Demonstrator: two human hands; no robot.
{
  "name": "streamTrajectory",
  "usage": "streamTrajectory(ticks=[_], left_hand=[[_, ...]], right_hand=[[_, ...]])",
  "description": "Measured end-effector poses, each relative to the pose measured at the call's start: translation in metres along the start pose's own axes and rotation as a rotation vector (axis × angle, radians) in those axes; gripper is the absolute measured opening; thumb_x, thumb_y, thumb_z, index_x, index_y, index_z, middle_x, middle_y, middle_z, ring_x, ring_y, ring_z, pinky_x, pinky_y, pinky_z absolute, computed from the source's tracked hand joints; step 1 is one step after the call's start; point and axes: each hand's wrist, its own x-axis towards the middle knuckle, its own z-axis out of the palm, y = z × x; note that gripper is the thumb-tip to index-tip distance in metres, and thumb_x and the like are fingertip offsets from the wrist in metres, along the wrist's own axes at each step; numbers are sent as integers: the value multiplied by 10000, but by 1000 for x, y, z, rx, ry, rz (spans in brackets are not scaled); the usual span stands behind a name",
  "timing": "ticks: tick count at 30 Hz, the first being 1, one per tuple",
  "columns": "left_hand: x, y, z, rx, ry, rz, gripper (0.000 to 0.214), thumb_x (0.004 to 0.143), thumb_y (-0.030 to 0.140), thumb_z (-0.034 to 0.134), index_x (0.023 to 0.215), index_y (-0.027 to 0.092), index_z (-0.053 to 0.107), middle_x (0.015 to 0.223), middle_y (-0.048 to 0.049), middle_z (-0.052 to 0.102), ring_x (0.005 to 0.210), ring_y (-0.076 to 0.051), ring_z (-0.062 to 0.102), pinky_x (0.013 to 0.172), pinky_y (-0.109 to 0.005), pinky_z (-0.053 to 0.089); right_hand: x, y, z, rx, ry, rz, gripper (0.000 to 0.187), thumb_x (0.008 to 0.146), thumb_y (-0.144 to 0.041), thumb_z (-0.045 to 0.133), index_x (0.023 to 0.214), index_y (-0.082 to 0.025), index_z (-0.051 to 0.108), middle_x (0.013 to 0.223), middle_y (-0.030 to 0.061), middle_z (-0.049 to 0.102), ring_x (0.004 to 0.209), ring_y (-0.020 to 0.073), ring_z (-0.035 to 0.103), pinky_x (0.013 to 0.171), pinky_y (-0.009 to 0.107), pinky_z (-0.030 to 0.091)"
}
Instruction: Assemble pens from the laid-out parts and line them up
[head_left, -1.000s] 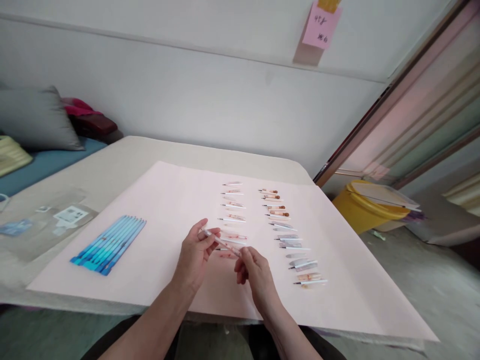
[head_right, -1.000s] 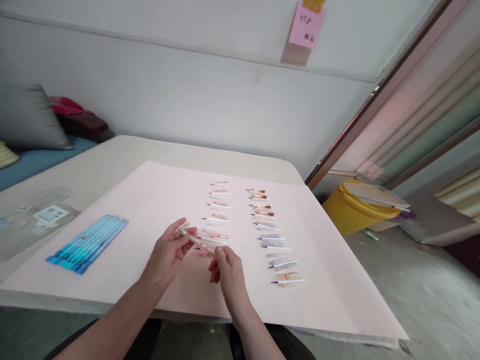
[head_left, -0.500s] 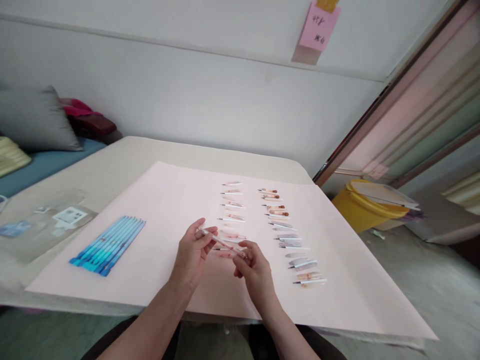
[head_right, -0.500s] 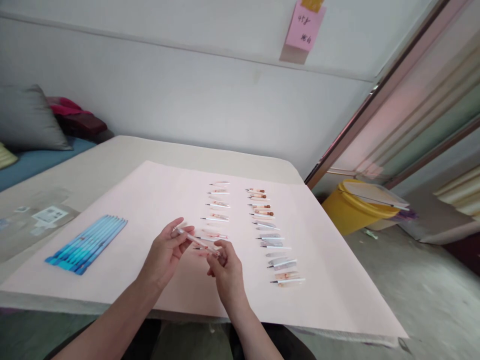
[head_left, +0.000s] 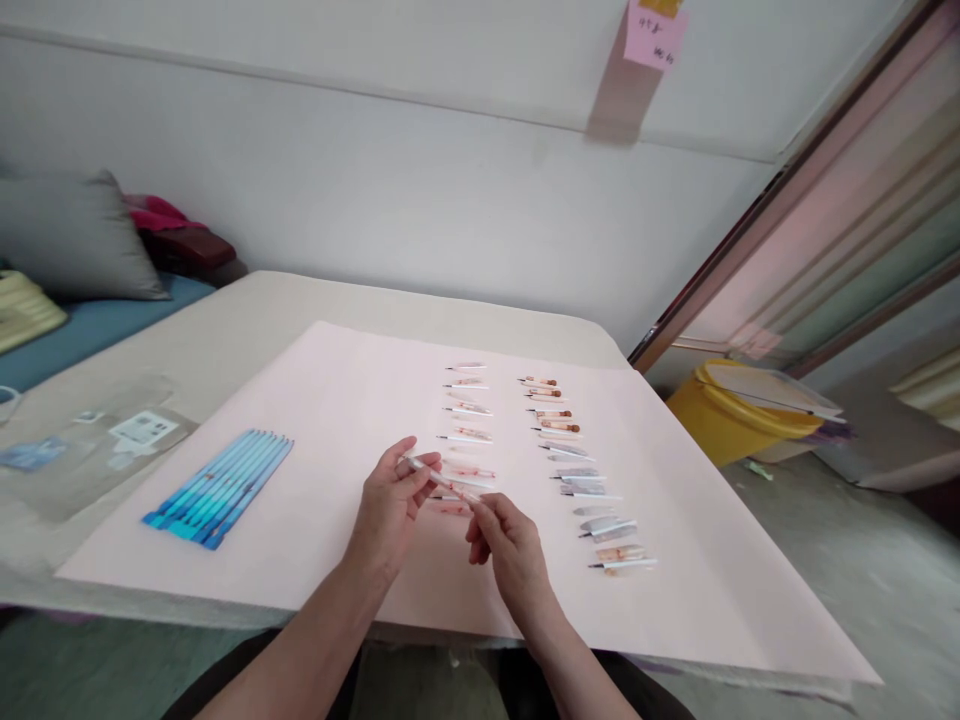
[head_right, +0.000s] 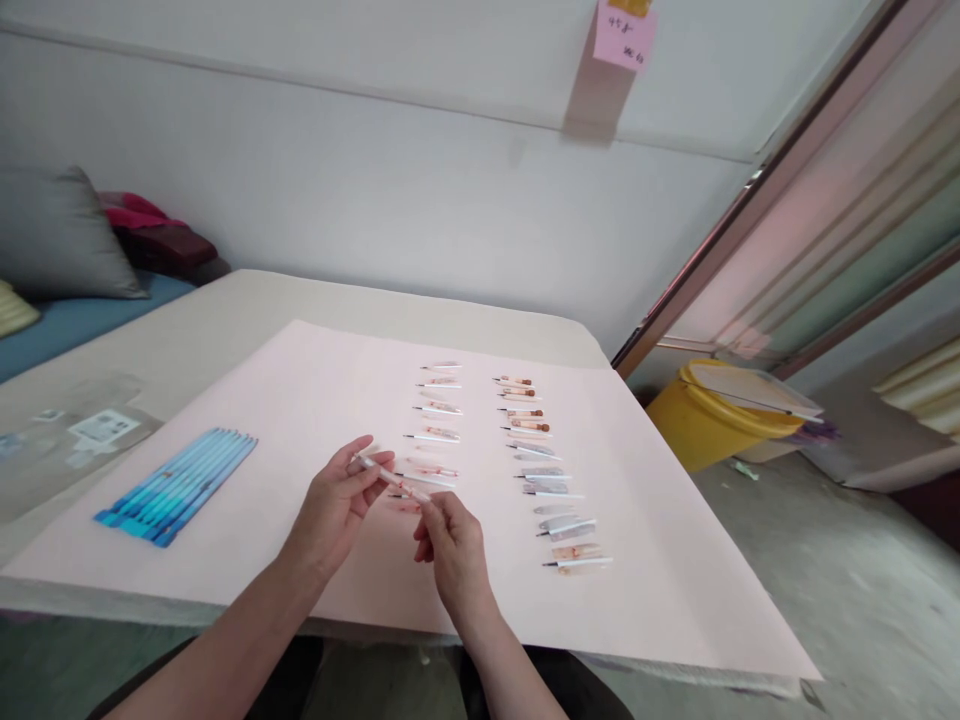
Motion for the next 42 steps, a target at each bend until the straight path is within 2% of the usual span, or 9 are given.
streamTrajectory(ticks=[5,9,13,16,20,24,29,36,42], left_hand=[[-2,-5,-1,74,42,-54,208,678,269,705,827,155,613,808,-43,638,792,-125,600,735,-255,490],[-5,-7,-2,122,60,-105,251,648,362,715,680,135,615,692,-18,603,674,-93,561,662,-224,465],[-5,-5,0,124,56,-31,233,622,342,732,663,132,641,678,-19,613,660,-98,555,697,-244,460],[-5,-2,2,172,-3,17,202,653,327,707,682,132,661,723,-42,641,705,-124,580,744,-267,458],[-6,2,4,226,-89,33,214,682,333,677,759,134,685,787,-75,664,768,-170,604,762,-304,455],[-6,0,3,251,-88,30,222,709,354,651,785,147,675,791,-62,652,762,-161,598,750,-308,459],[-6,1,1,257,-21,20,219,685,357,675,665,143,635,709,-35,627,718,-136,579,757,-297,460],[-5,1,1,333,-59,75,210,692,332,665,751,131,673,736,-49,644,725,-151,573,748,-299,445],[-4,3,0,396,-121,78,219,724,343,627,763,130,660,775,-47,646,737,-145,563,764,-301,438]], right_hand=[[-3,-2,0,-88,109,-48,242,837,-420,504,835,-194,588,629,-20,544,474,98,481,481,220,386],[-4,-2,0,-157,110,-63,246,841,-421,499,857,-201,609,653,-8,557,490,103,490,492,222,396],[-2,0,0,-106,112,-37,263,806,-443,541,806,-189,613,590,-20,547,459,94,484,470,213,389],[-1,2,-2,47,21,102,308,785,-467,554,704,-171,570,506,-33,522,392,80,445,401,199,331],[1,5,-4,280,-83,257,327,781,-479,546,704,-162,537,470,-40,512,325,56,371,343,183,205],[1,4,-3,288,-41,222,314,781,-460,559,691,-160,535,498,-35,520,353,58,396,367,185,244],[1,4,0,152,-11,117,308,787,-431,571,646,-159,533,517,-30,524,393,68,431,413,199,308],[0,8,-1,427,-148,344,312,786,-448,570,710,-147,534,463,-28,522,309,48,356,344,196,143],[1,17,0,617,-208,493,318,735,-433,629,671,-133,546,397,-29,508,252,46,329,331,198,123]])
